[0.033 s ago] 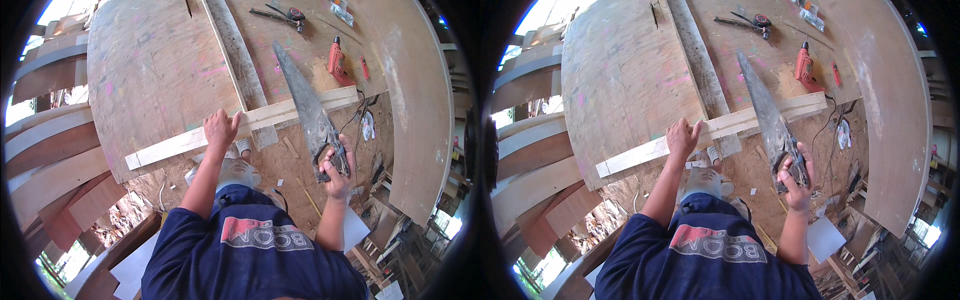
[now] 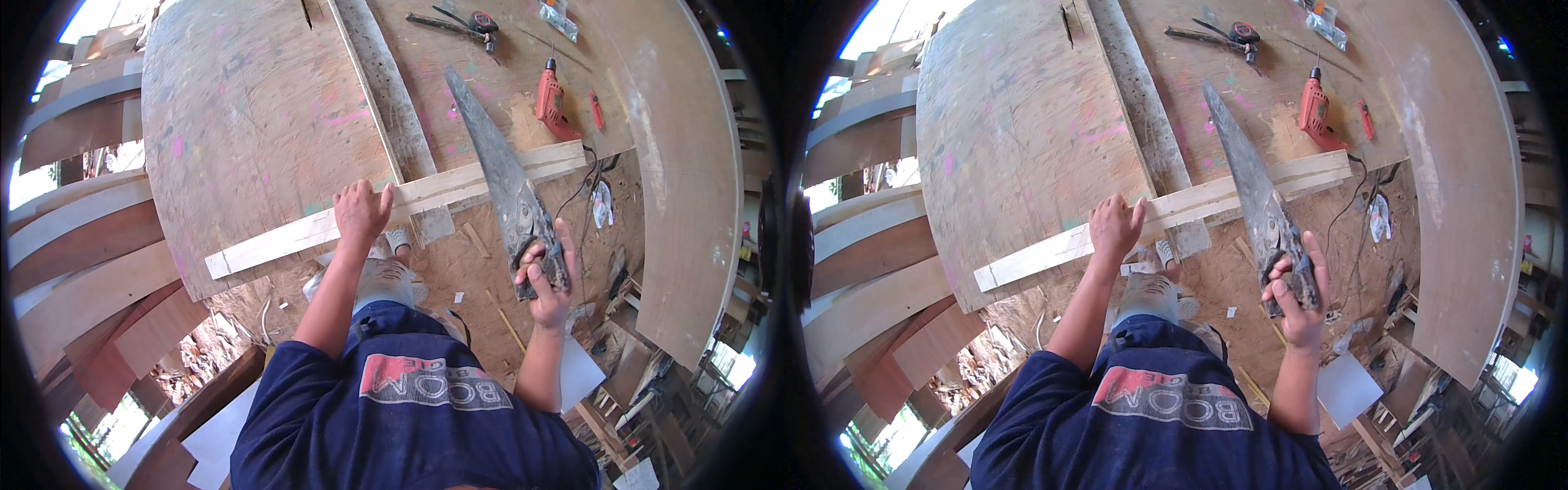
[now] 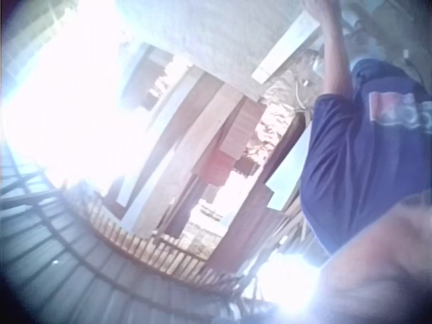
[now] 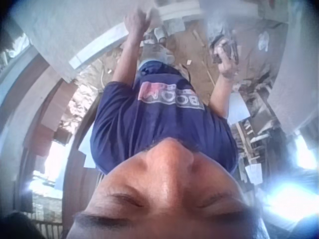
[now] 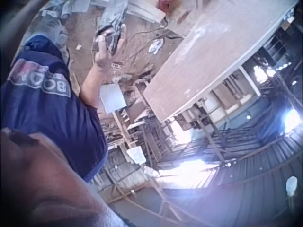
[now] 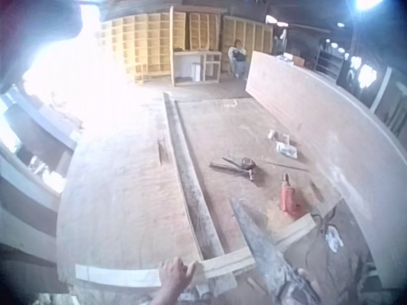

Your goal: The person measures a wooden board with a square, marks it with a pencil, saws it by hand, and then drills holes into the side of a wooden cabinet using a power drill.

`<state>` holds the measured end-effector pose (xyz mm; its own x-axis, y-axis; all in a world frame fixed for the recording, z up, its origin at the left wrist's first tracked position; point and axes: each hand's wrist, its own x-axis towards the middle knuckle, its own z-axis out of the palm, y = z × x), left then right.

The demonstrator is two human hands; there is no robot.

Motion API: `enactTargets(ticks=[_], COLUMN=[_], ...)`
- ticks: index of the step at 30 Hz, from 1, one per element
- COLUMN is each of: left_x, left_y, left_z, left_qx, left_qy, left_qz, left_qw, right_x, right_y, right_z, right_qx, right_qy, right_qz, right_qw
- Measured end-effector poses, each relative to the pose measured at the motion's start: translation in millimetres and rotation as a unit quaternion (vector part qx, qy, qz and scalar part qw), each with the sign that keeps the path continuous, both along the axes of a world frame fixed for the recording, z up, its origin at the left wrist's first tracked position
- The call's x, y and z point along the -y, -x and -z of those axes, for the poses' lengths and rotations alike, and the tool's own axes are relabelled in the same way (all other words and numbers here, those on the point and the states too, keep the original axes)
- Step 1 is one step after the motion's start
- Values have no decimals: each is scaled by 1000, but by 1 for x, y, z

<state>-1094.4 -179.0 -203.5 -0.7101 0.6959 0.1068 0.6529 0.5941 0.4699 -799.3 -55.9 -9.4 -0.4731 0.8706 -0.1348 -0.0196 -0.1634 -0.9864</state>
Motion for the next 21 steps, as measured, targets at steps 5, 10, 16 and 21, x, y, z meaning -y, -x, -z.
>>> enactTargets(ticks=[5,10,16,21], left_x=[-31,-38,-34,-29], left_y=[-5,-6,-11,-13], left_z=[2,-8,-7,-2], left_qx=[50,104,73,45], left_qy=[-38,98,72,61], left_qz=[36,29,52,65], left_qw=[997,989,993,995], right_x=[7,49,120,157], right_y=[-10,-26,-55,-64], right_z=[16,33,59,72], right_qx=[-3,66,109,134], right_qy=[67,-87,-99,-181], right_qz=[-29,-25,-61,-94], right_qw=[997,994,987,970])
